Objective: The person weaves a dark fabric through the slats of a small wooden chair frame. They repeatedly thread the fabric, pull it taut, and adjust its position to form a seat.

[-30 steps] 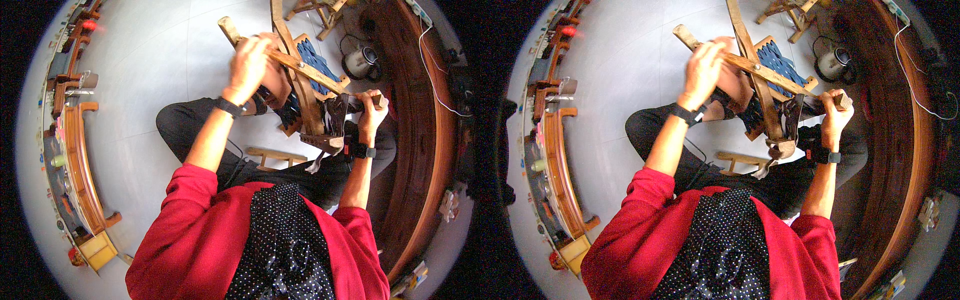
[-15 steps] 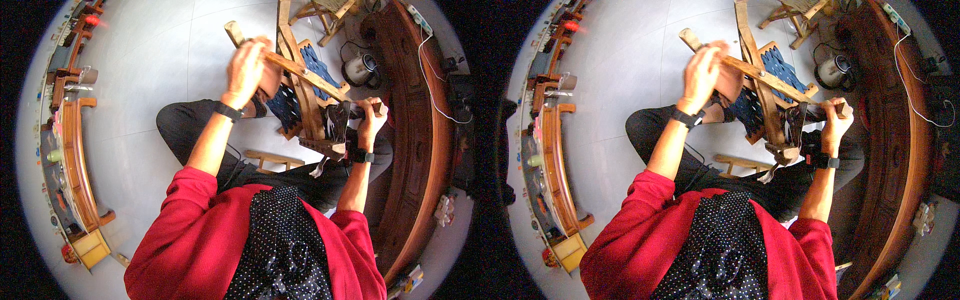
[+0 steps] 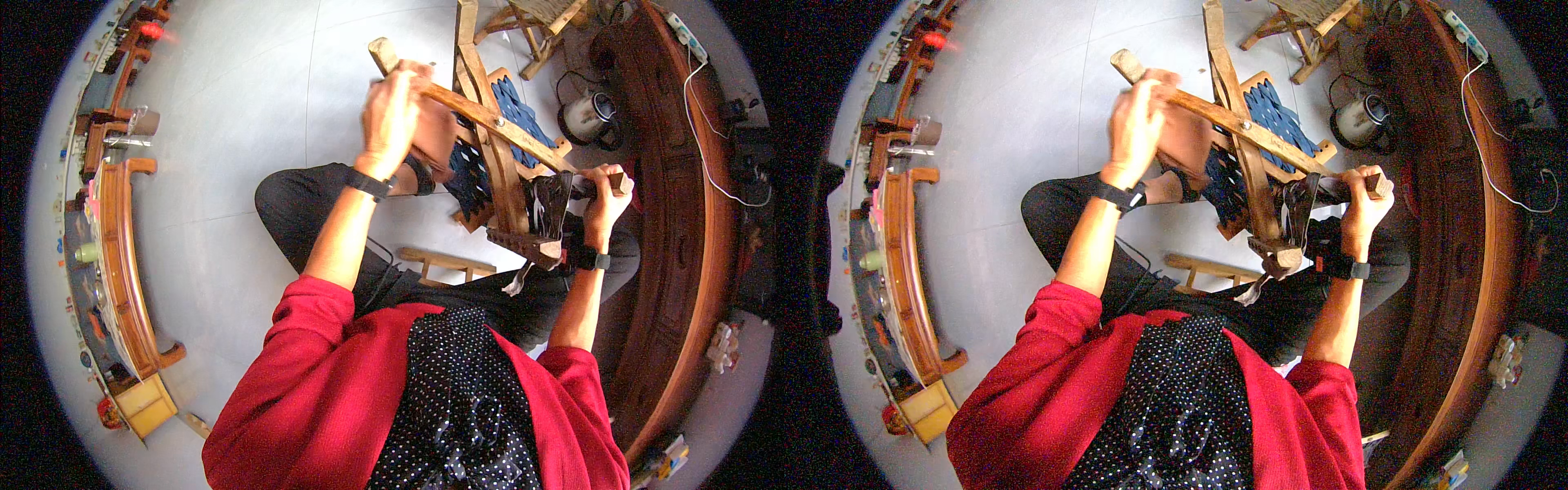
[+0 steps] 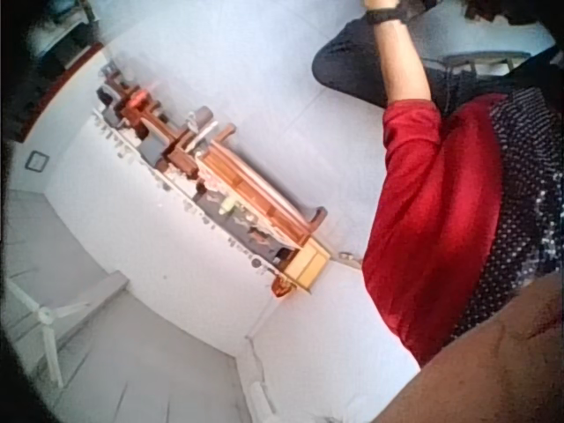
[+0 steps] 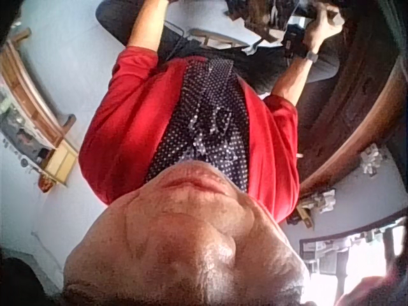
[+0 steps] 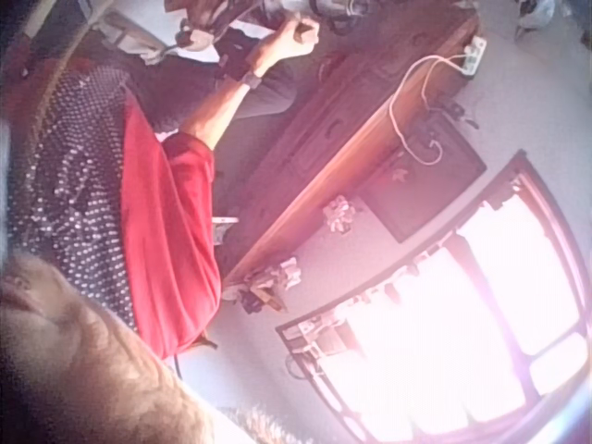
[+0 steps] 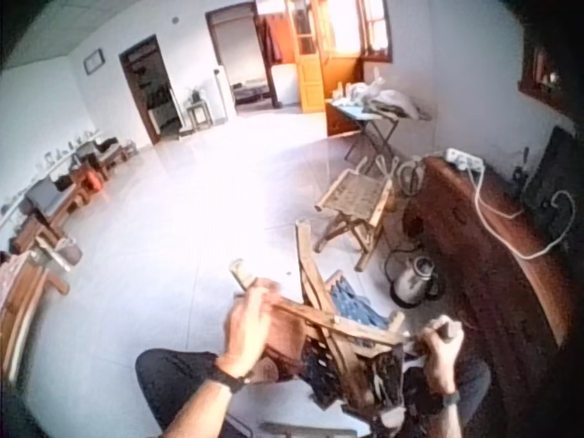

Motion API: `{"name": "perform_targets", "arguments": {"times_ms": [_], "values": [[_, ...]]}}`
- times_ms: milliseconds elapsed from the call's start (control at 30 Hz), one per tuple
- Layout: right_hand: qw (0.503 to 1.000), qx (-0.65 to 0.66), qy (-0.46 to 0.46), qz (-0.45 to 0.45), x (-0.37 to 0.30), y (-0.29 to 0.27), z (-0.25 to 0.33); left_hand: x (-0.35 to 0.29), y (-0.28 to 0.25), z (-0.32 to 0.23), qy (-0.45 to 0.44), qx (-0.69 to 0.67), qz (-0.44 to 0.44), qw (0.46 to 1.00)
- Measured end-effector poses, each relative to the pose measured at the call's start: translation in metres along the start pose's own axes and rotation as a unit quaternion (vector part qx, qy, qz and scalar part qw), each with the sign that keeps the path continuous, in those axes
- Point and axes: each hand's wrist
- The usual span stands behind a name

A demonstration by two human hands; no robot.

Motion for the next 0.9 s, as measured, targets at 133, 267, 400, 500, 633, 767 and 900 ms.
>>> {"name": "perform_targets", "arguments": {"times_ms": [133, 267, 400, 500, 633, 767, 900], "values": [[1.0, -0.009, -0.009, -0.011, -0.003, 0.002, 0.0, -0.002, 0.009, -0.012, -0.026, -0.006, -0.053, 0.998], [1.0, -0.018, -0.011, -0.002, 0.001, 0.0, 0.003, -0.009, 0.018, -0.03, -0.008, -0.096, -0.03, 0.995], [0.999, -0.038, -0.015, -0.02, 0.002, 0.001, 0.001, -0.004, 0.0, -0.007, -0.088, 0.009, 0.027, 0.996], [1.0, 0.002, -0.008, 0.005, 0.0, 0.002, -0.001, -0.003, 0.0, -0.003, -0.082, 0.001, 0.007, 0.997], [1.0, -0.009, -0.027, 0.005, 0.0, -0.001, -0.001, -0.014, 0.02, -0.03, 0.021, -0.067, -0.028, 0.997], [0.999, -0.03, -0.01, -0.001, 0.003, -0.005, -0.002, -0.015, 0.011, -0.018, 0.029, -0.026, -0.016, 0.999], [1.0, 0.002, -0.011, 0.019, 0.003, -0.006, -0.005, -0.007, -0.001, 0.002, -0.021, 0.03, -0.033, 0.999]]}}
Point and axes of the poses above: each hand's wrist, its own x-axis towards the middle knuckle, its own y-axis out of the palm, z = x × y, and after that the axes turned 12 degrees about y, right-handed
